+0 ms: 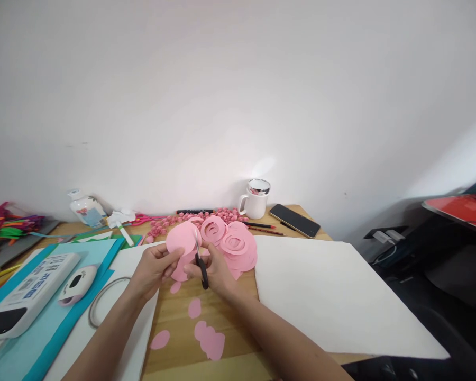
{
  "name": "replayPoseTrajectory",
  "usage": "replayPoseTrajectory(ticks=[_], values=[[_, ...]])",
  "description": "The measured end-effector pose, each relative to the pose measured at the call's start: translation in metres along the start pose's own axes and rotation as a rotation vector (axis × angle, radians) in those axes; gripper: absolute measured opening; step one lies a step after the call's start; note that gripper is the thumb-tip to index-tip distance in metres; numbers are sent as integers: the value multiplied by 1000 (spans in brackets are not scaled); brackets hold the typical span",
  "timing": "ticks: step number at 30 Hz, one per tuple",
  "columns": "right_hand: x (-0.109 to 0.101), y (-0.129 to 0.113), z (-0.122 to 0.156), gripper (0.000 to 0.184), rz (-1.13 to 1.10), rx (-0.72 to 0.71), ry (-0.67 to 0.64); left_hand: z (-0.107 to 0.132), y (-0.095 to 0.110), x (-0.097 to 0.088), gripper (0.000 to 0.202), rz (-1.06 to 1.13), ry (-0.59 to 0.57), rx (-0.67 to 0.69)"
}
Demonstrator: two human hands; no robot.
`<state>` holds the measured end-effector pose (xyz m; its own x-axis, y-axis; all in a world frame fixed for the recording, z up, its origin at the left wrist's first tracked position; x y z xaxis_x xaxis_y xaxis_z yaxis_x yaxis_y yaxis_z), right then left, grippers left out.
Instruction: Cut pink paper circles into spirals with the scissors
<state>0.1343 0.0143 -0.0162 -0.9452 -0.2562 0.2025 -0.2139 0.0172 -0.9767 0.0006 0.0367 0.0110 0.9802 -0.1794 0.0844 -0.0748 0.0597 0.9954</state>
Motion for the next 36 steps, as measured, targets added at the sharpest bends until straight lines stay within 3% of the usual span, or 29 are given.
replayPoseTrajectory(ticks=[23,36], values=[[-2,4,2,55,46,36,21,-3,0,-6,30,53,80,79],[4,1,6,53,73,66,3,-3,5,-4,32,199,133,96]])
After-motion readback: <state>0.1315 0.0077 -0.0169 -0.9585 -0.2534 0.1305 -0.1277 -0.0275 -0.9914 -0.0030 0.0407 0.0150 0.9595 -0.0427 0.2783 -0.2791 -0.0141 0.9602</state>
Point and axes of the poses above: each hand's wrist, its own z-axis away from the middle knuckle, its own x-axis out of the palm, y = z × x, the point moved 4 cm from there along -z, towards the middle knuckle, and after that the axes turned 1 degree about x, right-handed, at the moved point
